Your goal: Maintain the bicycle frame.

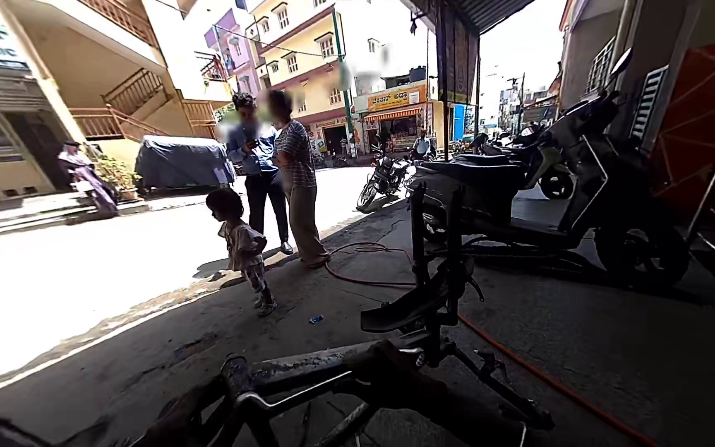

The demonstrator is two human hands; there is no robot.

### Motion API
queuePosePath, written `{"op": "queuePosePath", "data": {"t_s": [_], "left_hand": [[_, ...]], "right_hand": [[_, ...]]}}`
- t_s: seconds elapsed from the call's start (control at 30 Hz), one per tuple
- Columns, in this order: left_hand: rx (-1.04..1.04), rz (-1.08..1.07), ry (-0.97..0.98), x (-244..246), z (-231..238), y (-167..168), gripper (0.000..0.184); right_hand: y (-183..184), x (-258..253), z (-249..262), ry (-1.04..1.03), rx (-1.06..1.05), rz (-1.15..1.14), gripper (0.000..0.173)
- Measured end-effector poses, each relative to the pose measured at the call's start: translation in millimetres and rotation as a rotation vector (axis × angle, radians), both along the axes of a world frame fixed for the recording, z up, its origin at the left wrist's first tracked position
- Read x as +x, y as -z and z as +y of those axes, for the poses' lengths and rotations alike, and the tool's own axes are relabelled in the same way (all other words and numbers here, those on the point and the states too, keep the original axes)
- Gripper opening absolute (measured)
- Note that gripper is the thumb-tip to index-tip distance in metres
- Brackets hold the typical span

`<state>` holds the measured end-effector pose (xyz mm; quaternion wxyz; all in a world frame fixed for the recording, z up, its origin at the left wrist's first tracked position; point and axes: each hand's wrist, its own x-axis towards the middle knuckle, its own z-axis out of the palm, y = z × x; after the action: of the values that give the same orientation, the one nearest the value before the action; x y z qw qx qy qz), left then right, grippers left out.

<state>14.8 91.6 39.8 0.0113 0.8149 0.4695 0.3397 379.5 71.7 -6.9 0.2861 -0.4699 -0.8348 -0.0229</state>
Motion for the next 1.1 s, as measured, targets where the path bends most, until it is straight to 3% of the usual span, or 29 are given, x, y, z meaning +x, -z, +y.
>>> {"op": "queuePosePath", "data": {"t_s": [0.07,0.17,0.37,0.47,0.57,0.6,0.7,0.87,0.97,1.1], "left_hand": [[0.067,-0.01,-0.032,3.7,-3.8,2.3,0.067],[0.046,0.002,-0.097,2.5,-2.8,-3.6,0.065],[0.004,0.008,-0.107,0.1,-8.0,-4.5,0.069],[0.001,0.007,-0.123,0.8,-8.0,-4.7,0.073],[0.019,-0.001,-0.132,2.7,-8.5,-6.1,0.074],[0.019,-0.008,-0.132,3.3,-9.2,-6.4,0.074],[0.023,-0.039,-0.158,7.1,-9.7,-6.1,0.066],[0.008,-0.037,-0.164,5.9,-10.3,-7.5,0.063],[0.015,-0.018,-0.182,5.9,-8.9,-5.9,0.067],[0.008,-0.057,-0.17,8.1,-9.5,-1.2,0.067]], "right_hand": [[30.6,-10.8,-12.4,0.073,0.061,0.09,0.064],[40.1,-22.8,-14.7,0.17,0.22,0.097,0.068],[55.7,-29.8,-32.3,0.133,0.184,0.191,0.068],[75.4,-68.6,-52.8,0.09,-0.121,0.468,0.064],[64.3,-134.0,-86.3,0.058,-0.396,0.842,0.037],[75.8,-154.9,-89.2,0.02,-0.432,0.981,0.035],[137.6,-219.4,-73.5,-0.138,-0.393,1.356,0.049],[137.7,-282.4,-61.1,-0.242,-0.534,1.673,0.058],[135.2,-244.9,-57.9,-0.315,-0.594,1.432,0.055],[113.0,-160.3,-52.5,-0.135,-0.66,0.835,0.05]]}}
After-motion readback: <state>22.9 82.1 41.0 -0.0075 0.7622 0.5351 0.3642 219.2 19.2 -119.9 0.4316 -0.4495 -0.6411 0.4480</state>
